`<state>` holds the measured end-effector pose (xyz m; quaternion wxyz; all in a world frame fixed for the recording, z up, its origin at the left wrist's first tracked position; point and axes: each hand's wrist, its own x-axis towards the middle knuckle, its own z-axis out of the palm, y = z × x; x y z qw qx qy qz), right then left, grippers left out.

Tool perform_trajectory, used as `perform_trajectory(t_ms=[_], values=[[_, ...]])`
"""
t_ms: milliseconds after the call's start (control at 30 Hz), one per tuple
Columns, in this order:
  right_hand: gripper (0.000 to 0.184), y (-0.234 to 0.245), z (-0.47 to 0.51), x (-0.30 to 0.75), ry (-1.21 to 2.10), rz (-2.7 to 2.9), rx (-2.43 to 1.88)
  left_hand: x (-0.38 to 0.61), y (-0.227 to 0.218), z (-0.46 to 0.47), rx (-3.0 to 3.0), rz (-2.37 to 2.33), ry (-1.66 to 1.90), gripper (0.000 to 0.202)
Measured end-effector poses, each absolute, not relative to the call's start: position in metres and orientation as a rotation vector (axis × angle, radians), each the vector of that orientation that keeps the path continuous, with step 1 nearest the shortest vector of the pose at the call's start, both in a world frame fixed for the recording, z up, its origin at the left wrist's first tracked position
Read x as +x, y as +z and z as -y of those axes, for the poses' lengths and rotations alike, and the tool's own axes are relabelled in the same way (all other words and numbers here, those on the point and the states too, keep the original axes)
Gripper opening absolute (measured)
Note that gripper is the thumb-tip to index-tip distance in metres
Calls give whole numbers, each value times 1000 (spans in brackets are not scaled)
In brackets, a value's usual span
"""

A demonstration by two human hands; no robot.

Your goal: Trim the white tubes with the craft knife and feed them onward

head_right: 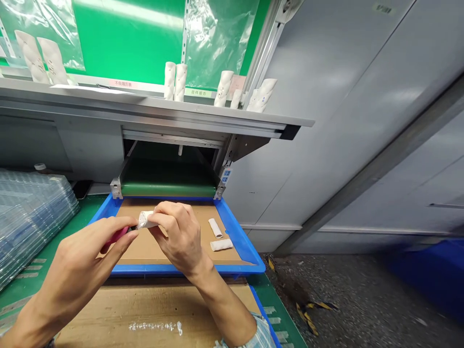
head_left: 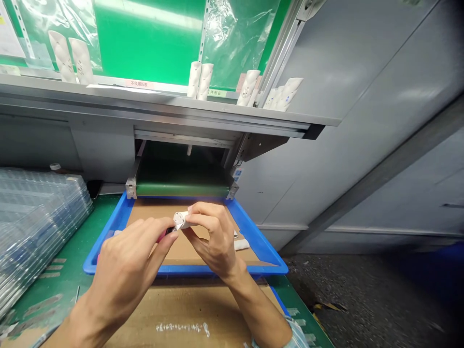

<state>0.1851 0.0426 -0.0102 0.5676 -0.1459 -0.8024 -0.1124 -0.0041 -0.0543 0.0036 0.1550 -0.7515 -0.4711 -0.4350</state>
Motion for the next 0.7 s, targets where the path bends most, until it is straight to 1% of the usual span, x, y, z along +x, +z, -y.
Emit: perform_trajectory(t_ms=[100, 200, 300, 400, 500, 600, 633, 667, 700], values=[[35, -12, -42, 184, -280, 1863, -321, -2, 8, 55, -2255, 1417, -1368, 15], [38, -14, -42, 184, -141, 1869, -306, -3, 10, 53, -2336, 1431, -1456, 22], [41, -15, -40, 185, 54, 1874, -294, -6, 8, 50, -2371, 1312, -1367, 36], [38, -15, -37, 184, 243, 1855, -283, -12, 5, 47, -2323, 1176, -1235, 44], [34, -15, -34, 181, 395, 1870, -222, -21, 7, 49, -2307, 1062, -1227, 40], [32, -17, -32, 179, 483, 1878, -198, -30, 12, 54, -2378, 989, -1266, 18], [32, -18, -33, 178, 506, 1874, -207, -32, 14, 55, -2383, 982, -1287, 14], [32, -19, -33, 178, 526, 1870, -216, -34, 15, 56, -2383, 990, -1298, 14], [32, -20, -33, 178, 544, 1869, -221, -35, 15, 56, -2380, 1004, -1293, 19]])
